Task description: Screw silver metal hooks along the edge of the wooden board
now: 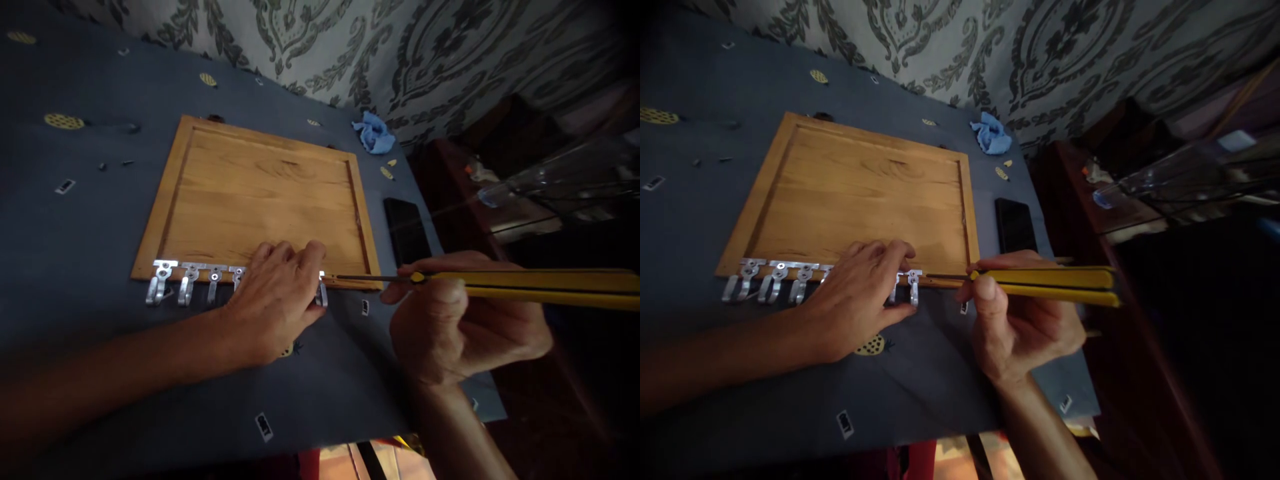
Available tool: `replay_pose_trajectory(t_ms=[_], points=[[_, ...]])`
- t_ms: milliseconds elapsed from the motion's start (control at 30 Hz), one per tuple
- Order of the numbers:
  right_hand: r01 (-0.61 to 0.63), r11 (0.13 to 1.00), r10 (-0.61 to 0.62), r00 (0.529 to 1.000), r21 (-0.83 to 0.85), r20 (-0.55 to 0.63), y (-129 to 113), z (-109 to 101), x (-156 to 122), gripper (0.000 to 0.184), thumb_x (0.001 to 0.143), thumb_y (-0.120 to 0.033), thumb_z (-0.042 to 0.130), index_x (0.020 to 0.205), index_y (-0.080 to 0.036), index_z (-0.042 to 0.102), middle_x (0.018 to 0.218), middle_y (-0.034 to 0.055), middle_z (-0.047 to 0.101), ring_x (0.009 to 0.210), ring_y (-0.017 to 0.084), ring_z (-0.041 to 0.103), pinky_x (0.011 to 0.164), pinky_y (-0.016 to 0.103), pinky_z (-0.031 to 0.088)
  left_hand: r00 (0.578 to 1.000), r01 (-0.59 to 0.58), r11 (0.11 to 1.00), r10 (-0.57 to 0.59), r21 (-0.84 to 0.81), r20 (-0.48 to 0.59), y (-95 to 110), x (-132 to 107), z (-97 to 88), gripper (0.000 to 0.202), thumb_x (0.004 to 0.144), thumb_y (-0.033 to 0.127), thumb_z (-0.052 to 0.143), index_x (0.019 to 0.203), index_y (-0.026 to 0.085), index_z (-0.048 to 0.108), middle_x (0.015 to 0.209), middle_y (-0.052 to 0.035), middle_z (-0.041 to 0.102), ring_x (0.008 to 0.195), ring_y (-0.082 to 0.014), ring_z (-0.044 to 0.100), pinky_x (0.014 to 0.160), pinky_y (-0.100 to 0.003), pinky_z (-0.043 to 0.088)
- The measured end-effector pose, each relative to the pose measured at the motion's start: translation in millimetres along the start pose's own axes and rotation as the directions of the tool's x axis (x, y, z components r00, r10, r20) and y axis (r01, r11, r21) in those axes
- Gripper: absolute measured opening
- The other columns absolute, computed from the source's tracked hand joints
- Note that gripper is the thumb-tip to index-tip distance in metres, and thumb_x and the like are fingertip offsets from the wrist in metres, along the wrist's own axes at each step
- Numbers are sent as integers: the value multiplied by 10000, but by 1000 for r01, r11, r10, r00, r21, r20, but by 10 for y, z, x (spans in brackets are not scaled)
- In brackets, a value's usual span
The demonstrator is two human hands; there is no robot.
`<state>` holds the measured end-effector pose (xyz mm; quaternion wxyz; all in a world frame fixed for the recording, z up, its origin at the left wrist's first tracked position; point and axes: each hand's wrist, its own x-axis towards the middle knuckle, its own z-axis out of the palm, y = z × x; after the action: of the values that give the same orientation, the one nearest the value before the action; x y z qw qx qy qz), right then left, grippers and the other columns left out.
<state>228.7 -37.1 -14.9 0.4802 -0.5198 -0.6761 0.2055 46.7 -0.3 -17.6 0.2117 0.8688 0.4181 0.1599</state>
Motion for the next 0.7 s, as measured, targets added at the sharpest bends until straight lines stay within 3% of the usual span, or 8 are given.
replay_pose_trajectory(t_ms=[133,300,500,700], points=[[24,1000,-25,997,-7,-70,-32,6,74,191,764,-426,761,862,-284,677,730,5,706,615,204,679,455,332,519,1000,25,1000,-25,-5,7,-5,15,-1,465,781,304,761,1090,175,438,1036,-77,662,1034,-292,599,885,-432,432],[83,996,-86,973,-21,-214,-65,46,135,89,837,-338,703,811,-253,690,705,-13,681,515,127,607,459,286,495,999,40,999,-40,-1,32,9,27,-16,506,756,301,779,1107,170,439,1037,-86,662,1040,-306,602,883,-448,435],[55,998,-59,981,-27,-183,-41,56,102,75,829,-294,717,855,-225,703,680,-30,674,489,98,593,467,253,470,998,62,996,-60,-60,34,31,19,-41,539,751,289,773,1150,176,429,1050,-77,663,1056,-301,603,890,-449,435],[26,996,-40,983,-83,-177,-33,38,85,112,822,-331,721,858,-226,708,642,-32,671,530,130,626,512,284,477,998,69,993,-68,-94,18,22,10,-61,555,752,271,759,1179,170,421,1072,-80,655,1052,-290,602,901,-438,438]])
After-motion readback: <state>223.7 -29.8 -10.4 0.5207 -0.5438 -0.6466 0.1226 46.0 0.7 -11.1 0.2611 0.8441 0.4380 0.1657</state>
